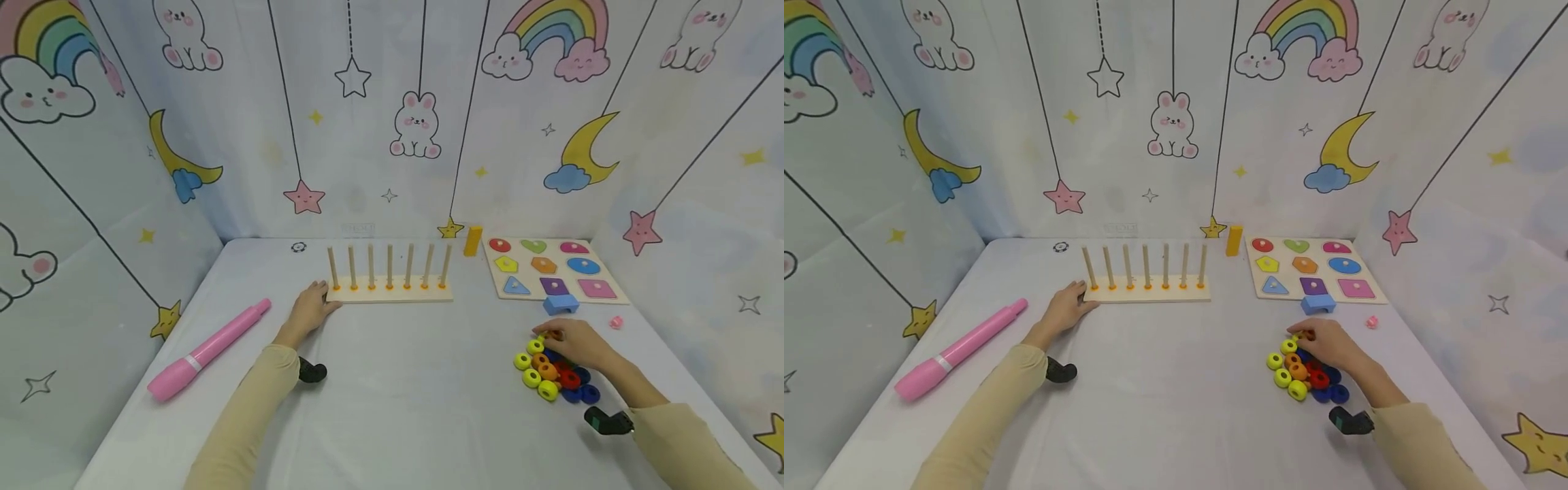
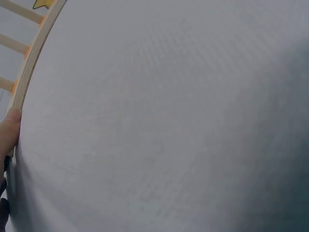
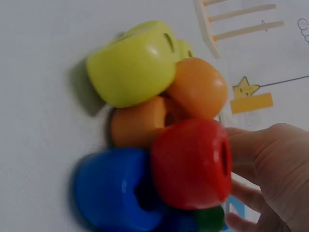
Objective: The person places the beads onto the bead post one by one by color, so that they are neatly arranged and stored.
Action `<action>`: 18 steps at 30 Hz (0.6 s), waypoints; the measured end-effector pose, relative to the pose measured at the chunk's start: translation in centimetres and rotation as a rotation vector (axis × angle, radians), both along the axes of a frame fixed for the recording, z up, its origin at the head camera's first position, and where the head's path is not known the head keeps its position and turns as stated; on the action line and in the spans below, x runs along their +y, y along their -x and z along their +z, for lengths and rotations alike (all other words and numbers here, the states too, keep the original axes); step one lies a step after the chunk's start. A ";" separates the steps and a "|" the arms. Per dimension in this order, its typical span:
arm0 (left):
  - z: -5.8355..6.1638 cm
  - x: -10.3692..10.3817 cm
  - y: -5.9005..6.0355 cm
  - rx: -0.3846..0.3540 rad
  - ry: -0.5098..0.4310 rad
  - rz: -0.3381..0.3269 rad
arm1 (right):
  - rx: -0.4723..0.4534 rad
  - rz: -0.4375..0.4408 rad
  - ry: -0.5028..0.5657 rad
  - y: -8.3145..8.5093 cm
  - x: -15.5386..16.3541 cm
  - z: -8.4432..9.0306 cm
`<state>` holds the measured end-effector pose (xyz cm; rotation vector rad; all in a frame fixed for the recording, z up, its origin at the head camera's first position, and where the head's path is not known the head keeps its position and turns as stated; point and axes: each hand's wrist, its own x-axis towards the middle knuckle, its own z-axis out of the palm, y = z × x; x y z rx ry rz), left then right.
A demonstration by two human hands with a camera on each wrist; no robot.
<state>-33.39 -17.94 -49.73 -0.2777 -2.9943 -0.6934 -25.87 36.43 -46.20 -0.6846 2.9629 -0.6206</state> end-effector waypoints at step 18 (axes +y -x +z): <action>0.4 0.4 -0.2 -0.007 0.013 -0.002 | -0.058 0.025 -0.061 0.7 -0.3 0.2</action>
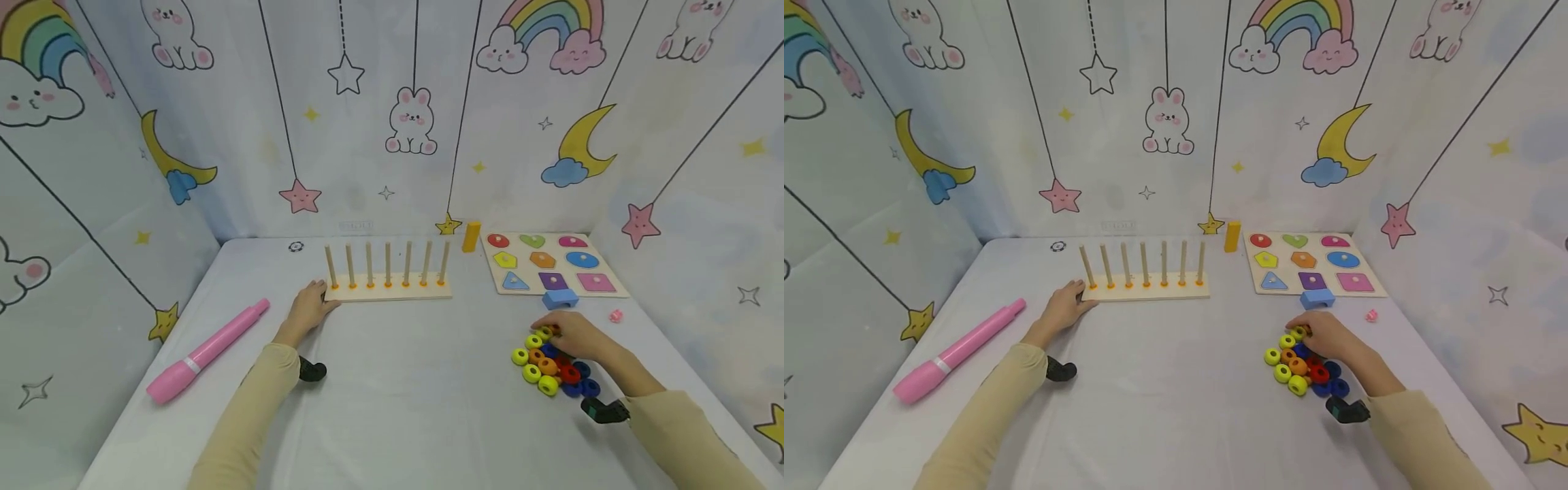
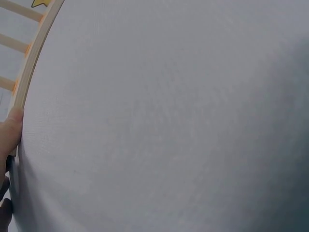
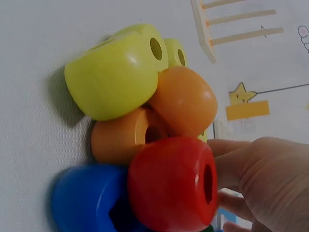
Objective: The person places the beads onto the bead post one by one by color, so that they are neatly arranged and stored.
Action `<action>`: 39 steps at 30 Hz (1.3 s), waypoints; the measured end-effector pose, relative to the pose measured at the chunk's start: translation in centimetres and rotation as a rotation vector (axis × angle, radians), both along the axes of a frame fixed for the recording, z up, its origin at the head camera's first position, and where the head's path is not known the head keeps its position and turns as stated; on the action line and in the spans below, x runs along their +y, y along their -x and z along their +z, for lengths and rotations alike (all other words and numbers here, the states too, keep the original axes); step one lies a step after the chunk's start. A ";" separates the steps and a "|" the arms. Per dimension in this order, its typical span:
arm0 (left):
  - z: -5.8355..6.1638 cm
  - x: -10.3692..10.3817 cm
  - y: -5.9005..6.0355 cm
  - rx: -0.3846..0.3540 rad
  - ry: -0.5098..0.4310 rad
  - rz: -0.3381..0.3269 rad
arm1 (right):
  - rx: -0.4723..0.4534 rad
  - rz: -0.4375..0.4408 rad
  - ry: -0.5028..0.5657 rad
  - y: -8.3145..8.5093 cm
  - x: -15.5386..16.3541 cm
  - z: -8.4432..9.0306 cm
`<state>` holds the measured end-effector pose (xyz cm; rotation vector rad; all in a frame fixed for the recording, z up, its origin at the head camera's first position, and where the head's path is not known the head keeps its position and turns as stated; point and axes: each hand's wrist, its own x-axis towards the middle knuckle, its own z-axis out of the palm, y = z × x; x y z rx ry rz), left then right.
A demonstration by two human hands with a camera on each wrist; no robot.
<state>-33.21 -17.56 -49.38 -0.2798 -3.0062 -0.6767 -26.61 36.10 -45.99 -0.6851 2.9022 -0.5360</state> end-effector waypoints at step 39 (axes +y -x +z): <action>0.5 -0.1 -0.1 -0.029 -0.052 0.042 | 0.302 0.282 0.481 12.0 -35.0 7.9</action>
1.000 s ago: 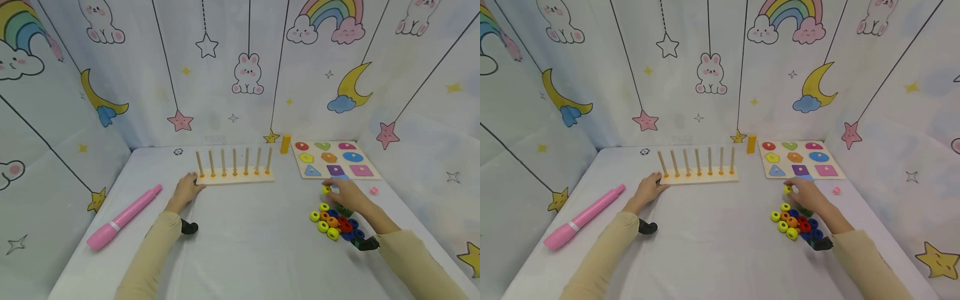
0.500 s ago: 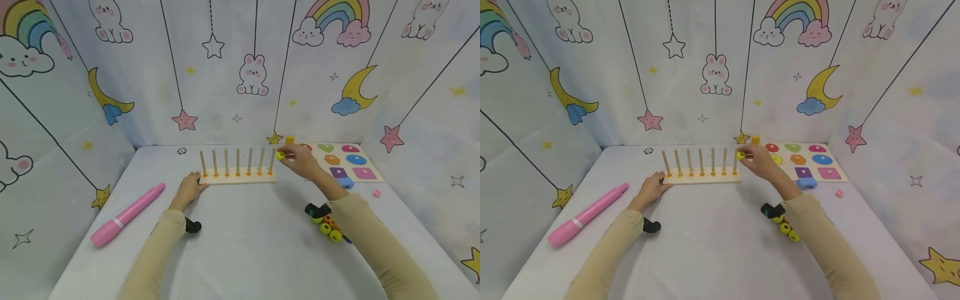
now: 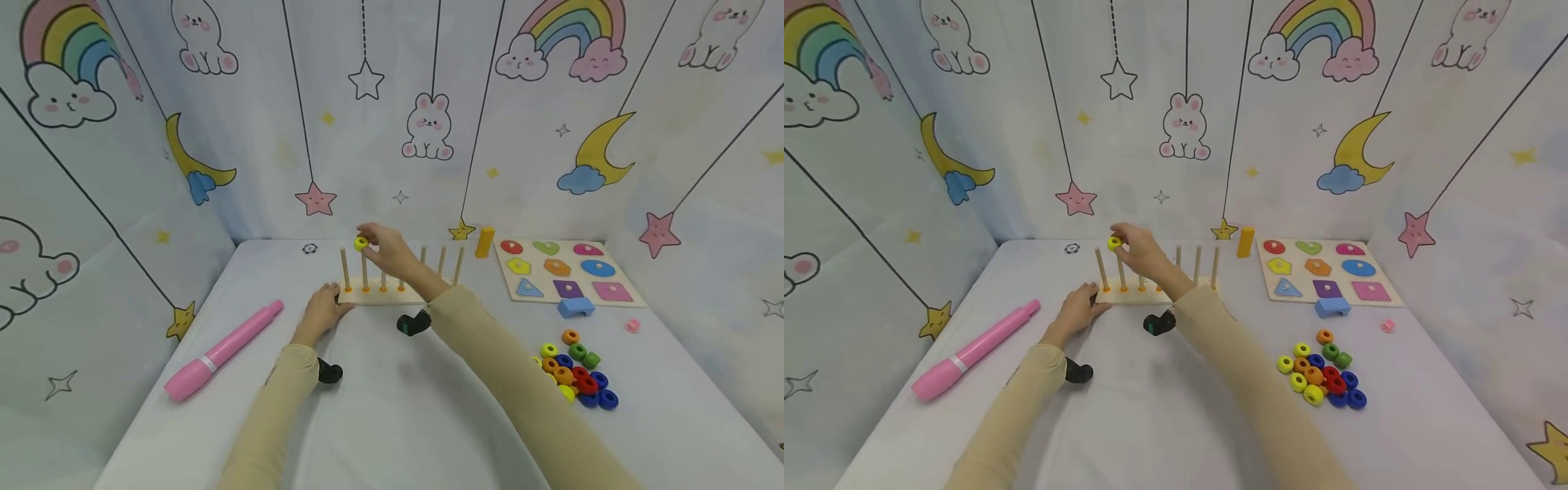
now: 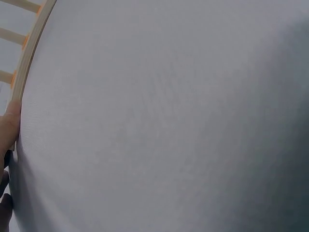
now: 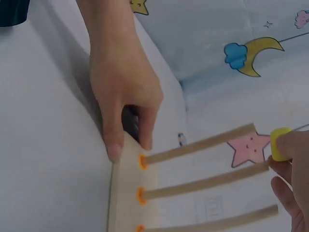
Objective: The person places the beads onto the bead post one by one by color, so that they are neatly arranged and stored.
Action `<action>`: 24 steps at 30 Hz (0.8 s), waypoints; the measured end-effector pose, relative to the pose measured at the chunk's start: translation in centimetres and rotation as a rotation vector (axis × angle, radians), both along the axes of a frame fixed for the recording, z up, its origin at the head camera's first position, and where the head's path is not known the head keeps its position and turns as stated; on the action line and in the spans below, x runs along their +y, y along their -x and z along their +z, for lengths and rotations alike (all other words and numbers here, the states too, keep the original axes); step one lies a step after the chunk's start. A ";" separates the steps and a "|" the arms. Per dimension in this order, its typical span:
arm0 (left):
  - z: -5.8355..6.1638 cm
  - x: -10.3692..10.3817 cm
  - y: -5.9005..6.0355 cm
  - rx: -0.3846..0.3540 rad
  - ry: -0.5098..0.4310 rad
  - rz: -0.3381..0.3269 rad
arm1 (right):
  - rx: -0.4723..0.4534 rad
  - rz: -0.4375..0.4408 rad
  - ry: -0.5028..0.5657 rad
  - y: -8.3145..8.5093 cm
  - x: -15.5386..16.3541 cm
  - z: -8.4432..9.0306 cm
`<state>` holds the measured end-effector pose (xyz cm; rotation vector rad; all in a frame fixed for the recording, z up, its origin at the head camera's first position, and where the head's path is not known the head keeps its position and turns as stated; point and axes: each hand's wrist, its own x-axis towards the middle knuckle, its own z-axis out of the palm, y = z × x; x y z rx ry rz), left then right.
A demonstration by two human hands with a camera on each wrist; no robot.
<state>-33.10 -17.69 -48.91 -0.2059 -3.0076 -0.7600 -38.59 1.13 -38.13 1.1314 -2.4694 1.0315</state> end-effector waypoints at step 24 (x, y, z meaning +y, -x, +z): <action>-0.6 0.1 0.1 0.060 -0.023 0.000 | 0.025 -0.024 -0.034 -0.2 -2.1 -1.2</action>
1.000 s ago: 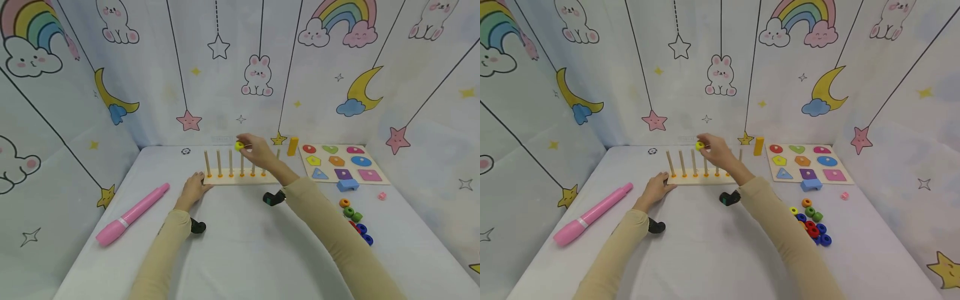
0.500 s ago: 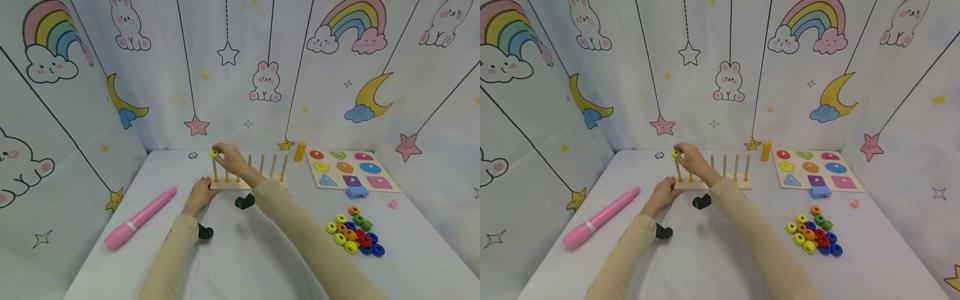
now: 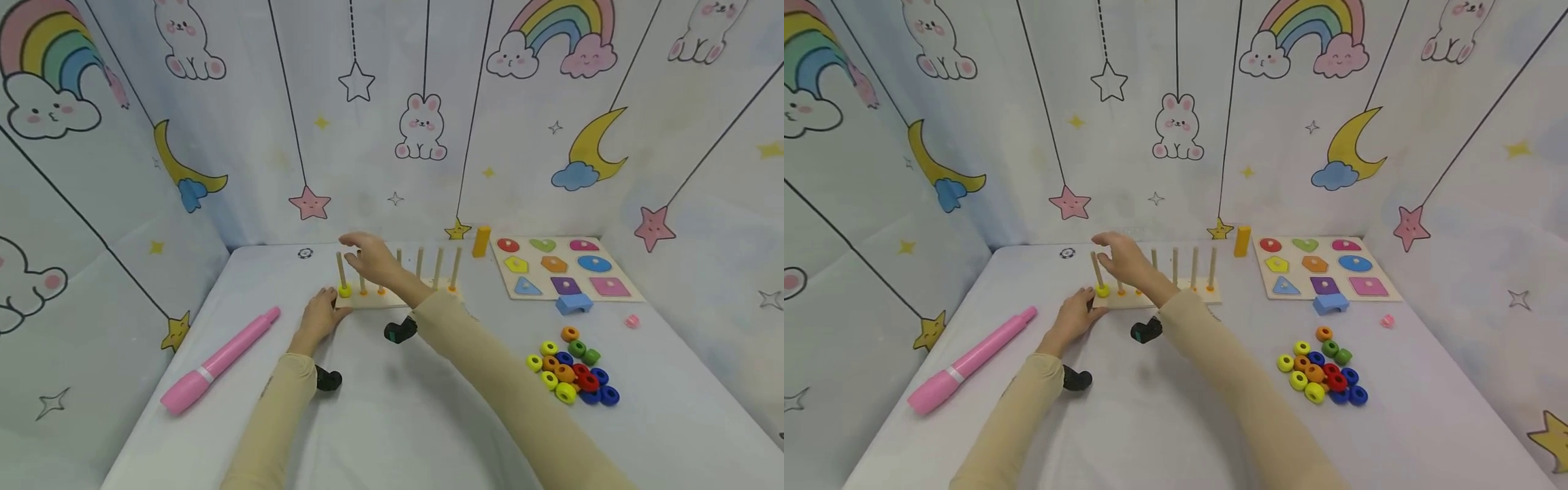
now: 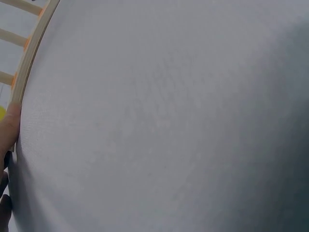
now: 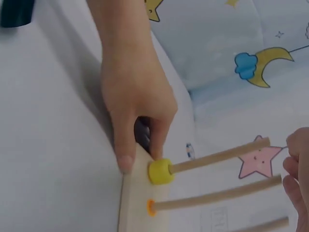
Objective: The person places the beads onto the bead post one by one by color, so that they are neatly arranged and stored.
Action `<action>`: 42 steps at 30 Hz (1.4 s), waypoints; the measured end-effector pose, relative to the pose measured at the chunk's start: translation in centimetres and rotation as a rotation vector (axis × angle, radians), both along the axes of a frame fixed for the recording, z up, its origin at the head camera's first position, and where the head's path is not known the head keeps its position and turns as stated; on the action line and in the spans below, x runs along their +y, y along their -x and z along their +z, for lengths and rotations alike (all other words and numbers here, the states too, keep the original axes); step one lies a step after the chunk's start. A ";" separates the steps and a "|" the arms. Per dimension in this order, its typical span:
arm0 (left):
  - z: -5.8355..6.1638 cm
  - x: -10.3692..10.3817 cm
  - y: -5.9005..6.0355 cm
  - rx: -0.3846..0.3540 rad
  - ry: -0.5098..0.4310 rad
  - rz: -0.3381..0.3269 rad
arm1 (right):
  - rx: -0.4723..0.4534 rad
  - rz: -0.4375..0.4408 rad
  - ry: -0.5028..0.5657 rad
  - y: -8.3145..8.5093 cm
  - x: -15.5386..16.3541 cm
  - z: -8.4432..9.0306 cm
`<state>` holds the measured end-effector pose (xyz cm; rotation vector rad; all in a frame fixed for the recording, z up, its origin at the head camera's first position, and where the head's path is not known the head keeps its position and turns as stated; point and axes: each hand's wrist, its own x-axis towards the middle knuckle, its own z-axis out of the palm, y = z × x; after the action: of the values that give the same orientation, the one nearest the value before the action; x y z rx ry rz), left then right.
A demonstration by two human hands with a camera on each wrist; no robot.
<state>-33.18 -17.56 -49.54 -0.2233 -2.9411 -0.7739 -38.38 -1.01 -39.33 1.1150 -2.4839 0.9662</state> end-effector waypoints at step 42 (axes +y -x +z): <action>0.7 0.1 -0.5 -0.080 0.013 -0.005 | -0.077 -0.250 -0.231 -16.3 32.8 -9.0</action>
<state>-32.71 -17.47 -48.85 -0.2049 -3.0224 -0.7827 -22.04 31.75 -48.31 0.8112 -2.7689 0.6777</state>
